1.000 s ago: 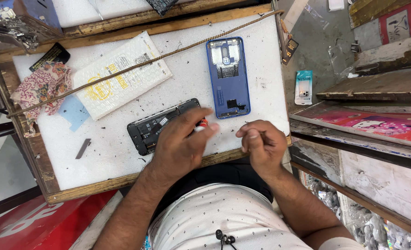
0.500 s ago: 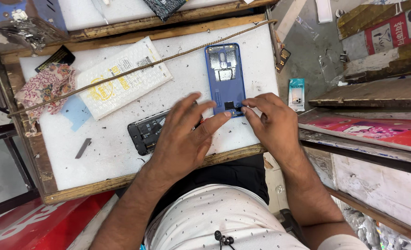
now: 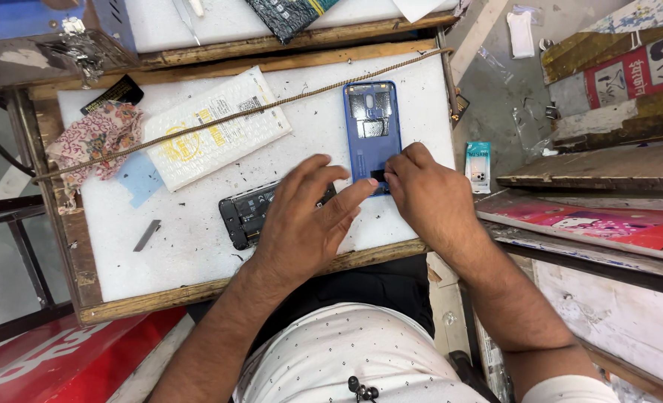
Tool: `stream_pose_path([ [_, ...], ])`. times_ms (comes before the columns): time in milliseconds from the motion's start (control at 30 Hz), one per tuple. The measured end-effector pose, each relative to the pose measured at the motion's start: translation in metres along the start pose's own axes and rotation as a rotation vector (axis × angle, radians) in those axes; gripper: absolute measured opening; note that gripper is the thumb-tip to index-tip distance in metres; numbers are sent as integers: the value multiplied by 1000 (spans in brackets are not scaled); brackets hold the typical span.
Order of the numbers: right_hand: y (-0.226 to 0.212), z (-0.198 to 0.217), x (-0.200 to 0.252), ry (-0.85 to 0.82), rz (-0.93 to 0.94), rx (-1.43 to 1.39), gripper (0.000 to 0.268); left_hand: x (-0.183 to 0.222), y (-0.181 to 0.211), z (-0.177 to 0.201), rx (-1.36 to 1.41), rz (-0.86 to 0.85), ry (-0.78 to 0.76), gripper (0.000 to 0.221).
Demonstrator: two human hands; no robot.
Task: The person disassembles a smartphone, removes the battery, and applies adhesive to the phone's internal frame and the back cover. The person handles the phone chassis, battery, and adhesive tube throughout the process.
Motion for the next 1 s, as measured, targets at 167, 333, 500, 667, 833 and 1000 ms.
stream_pose_path([
  [167, 3, -4, -9, 0, 75, -56, 17, 0, -1, 1, 51, 32, -24, 62],
  [333, 7, -7, -9, 17, 49, -216, 15, 1, -2, 2, 1, -4, 10, 55],
  [500, 16, -9, -5, 7, 7, -381, 15, -3, 3, -1, -56, -87, -29, 55],
  [667, 24, -8, 4, 165, 11, -495, 23, -3, -4, -1, 81, 43, -78, 64],
  [833, 23, -14, 28, 202, -114, -637, 35, -4, -9, -3, 27, 29, -39, 61],
  [1000, 14, -22, 49, 202, -112, -729, 34, -8, -1, -2, 63, -49, -17, 62],
])
Point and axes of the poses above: each hand's wrist, its own x-axis away from the middle knuckle, its own z-axis out of the back of the hand, y = z × x, the point moved 1 cm from there along -x, towards the middle knuckle, and after that the axes turned 3 degrees about y, right-handed, at the moved point
